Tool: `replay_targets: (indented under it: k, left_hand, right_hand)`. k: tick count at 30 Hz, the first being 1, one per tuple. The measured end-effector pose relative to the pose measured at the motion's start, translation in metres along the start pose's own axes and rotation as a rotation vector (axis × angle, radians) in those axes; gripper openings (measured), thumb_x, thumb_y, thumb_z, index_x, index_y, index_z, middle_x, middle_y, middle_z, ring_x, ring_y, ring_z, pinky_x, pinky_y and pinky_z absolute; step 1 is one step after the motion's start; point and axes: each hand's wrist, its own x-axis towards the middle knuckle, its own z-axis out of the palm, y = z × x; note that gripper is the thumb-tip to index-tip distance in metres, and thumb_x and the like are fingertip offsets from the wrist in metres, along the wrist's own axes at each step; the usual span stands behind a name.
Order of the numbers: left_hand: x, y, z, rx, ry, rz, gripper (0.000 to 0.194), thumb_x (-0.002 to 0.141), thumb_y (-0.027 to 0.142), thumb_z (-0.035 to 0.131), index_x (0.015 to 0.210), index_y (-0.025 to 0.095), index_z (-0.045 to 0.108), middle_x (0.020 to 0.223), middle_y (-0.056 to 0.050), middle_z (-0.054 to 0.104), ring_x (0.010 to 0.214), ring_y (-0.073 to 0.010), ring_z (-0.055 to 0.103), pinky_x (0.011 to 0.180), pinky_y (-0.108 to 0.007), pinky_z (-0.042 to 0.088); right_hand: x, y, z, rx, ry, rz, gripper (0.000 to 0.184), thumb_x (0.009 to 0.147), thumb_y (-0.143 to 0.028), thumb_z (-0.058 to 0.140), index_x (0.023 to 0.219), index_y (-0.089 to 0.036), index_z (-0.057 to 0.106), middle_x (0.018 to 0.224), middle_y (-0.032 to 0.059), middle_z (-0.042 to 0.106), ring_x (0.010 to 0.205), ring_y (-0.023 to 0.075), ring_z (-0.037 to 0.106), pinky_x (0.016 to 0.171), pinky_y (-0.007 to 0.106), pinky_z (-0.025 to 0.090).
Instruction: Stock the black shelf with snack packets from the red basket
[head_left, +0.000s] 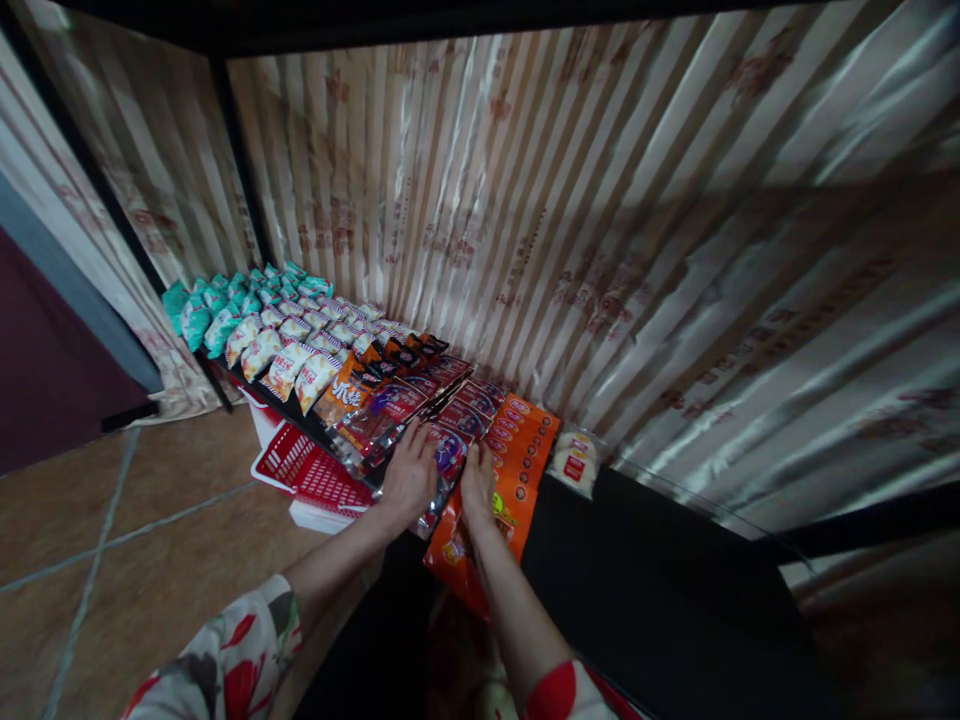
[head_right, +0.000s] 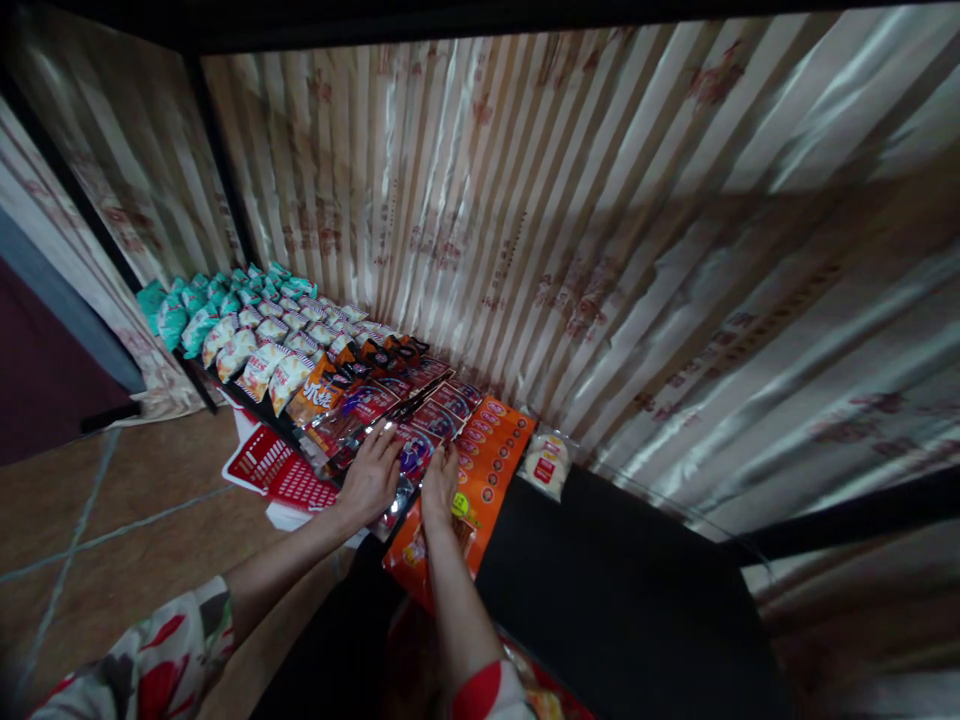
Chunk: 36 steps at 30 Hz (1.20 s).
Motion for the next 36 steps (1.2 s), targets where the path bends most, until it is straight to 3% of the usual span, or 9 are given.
replay_targets:
  k: [6,15,23,31,36]
  left_hand:
    - [-0.004,0.014,0.016,-0.014,-0.11,0.05,0.039,0.083,0.014,0.04,0.12,0.006,0.05,0.132,-0.017,0.048,0.127,-0.027,0.038,0.102,-0.045,0.038]
    - [-0.002,0.014,0.031,0.037,-0.157,0.013,0.044,0.082,0.022,0.046,0.123,0.005,0.048,0.133,-0.019,0.046,0.128,-0.0299,0.036,0.103,-0.045,0.034]
    - [0.0,0.012,0.033,0.083,-0.203,0.011,0.061,0.077,0.033,0.052,0.13,0.006,0.041,0.138,-0.02,0.039,0.13,-0.0318,0.032,0.105,-0.046,0.029]
    - [-0.004,0.007,0.039,0.103,-0.223,0.033,0.066,0.075,0.033,0.051,0.133,0.006,0.036,0.141,-0.02,0.035,0.133,-0.0306,0.027,0.107,-0.045,0.024]
    - [-0.004,0.009,0.04,0.126,-0.247,0.027,0.064,0.075,0.029,0.048,0.133,0.006,0.036,0.141,-0.02,0.035,0.132,-0.0298,0.028,0.107,-0.044,0.023]
  right_hand:
    - [0.008,0.008,0.005,-0.029,0.035,0.016,0.061,0.085,-0.046,0.028,0.131,-0.008,0.04,0.139,0.0182,0.039,0.128,0.0262,0.036,0.104,0.038,0.025]
    - [0.018,0.014,0.003,-0.06,0.042,0.025,0.058,0.086,-0.041,0.029,0.132,-0.006,0.04,0.137,0.0191,0.041,0.127,0.0258,0.038,0.104,0.038,0.025]
    - [0.02,0.011,0.008,-0.058,0.067,0.015,0.056,0.085,-0.039,0.03,0.131,-0.009,0.041,0.136,0.0173,0.044,0.125,0.0262,0.04,0.102,0.04,0.028]
    - [0.028,0.011,0.02,-0.034,0.14,-0.019,0.054,0.083,-0.035,0.034,0.129,-0.008,0.042,0.136,0.0191,0.043,0.125,0.0258,0.04,0.102,0.041,0.029]
    - [0.034,0.018,0.025,-0.06,0.157,-0.088,0.049,0.079,-0.031,0.042,0.124,-0.011,0.046,0.128,0.0159,0.051,0.119,0.0238,0.047,0.099,0.037,0.033]
